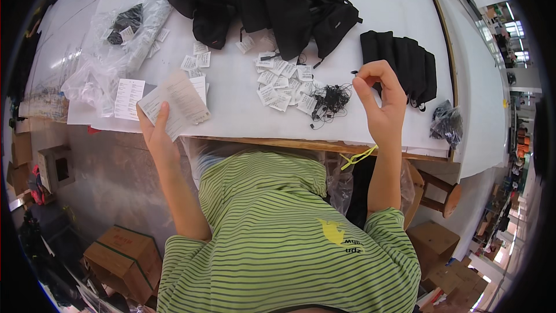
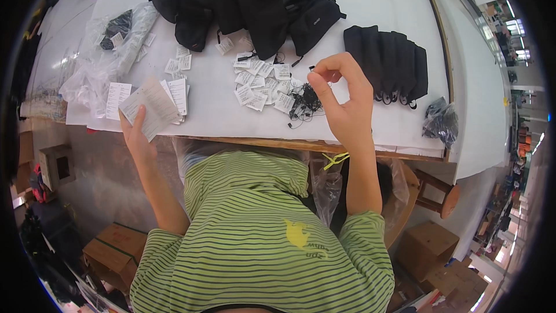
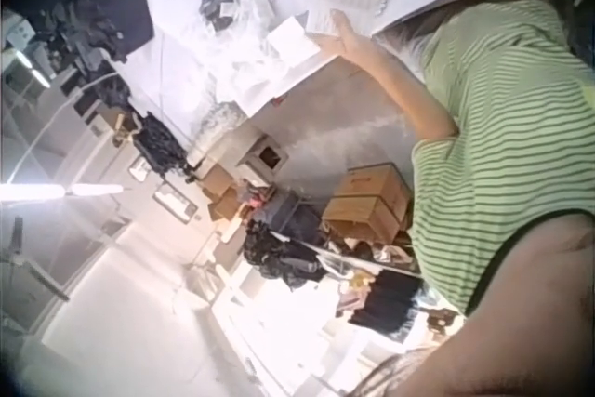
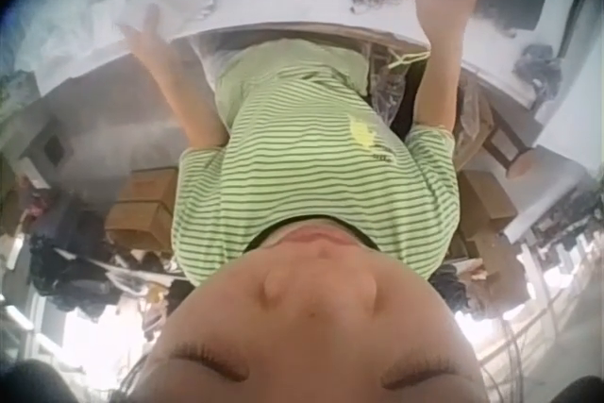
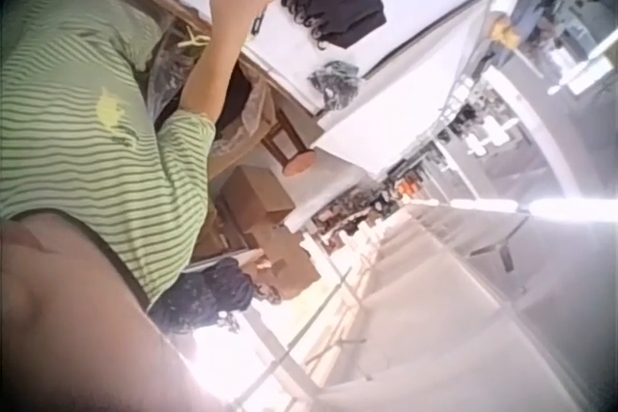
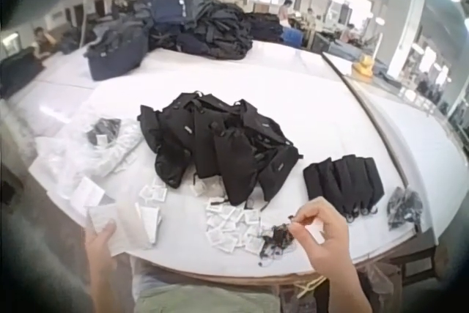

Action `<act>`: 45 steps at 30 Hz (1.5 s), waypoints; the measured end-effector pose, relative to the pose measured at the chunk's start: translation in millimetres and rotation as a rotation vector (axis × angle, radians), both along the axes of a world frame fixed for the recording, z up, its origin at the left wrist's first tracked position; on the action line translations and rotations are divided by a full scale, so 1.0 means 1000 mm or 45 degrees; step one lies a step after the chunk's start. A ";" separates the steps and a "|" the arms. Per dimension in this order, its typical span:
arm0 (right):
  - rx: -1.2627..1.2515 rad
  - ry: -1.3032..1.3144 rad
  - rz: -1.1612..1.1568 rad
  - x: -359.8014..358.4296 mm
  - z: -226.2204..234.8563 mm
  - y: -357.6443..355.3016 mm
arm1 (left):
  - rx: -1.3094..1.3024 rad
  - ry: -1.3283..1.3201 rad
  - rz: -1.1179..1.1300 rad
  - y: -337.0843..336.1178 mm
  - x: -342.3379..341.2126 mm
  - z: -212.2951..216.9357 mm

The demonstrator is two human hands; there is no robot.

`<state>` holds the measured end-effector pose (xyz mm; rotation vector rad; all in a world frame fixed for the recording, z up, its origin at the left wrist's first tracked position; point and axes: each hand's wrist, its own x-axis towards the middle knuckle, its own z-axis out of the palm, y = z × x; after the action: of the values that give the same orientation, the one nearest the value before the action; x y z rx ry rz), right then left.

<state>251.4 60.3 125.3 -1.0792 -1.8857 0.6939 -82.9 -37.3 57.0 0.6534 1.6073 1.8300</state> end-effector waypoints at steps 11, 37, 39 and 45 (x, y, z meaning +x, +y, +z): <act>-0.517 -0.405 -0.009 0.014 -0.058 -0.024 | -0.042 0.000 -0.319 0.000 0.019 -0.002; -0.552 0.233 0.125 -0.061 -0.066 -0.047 | 0.012 0.623 -0.778 0.000 0.103 0.011; -0.547 0.439 0.158 -0.065 -0.059 -0.054 | 0.017 0.644 -0.786 0.000 0.107 0.014; -0.406 0.357 0.111 -0.065 -0.051 -0.062 | -0.004 0.659 -0.777 -0.006 0.112 0.016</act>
<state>186.2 -1.5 73.9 -1.0347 -1.6219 1.1629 28.7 -42.9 72.9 1.5176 1.4719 1.2608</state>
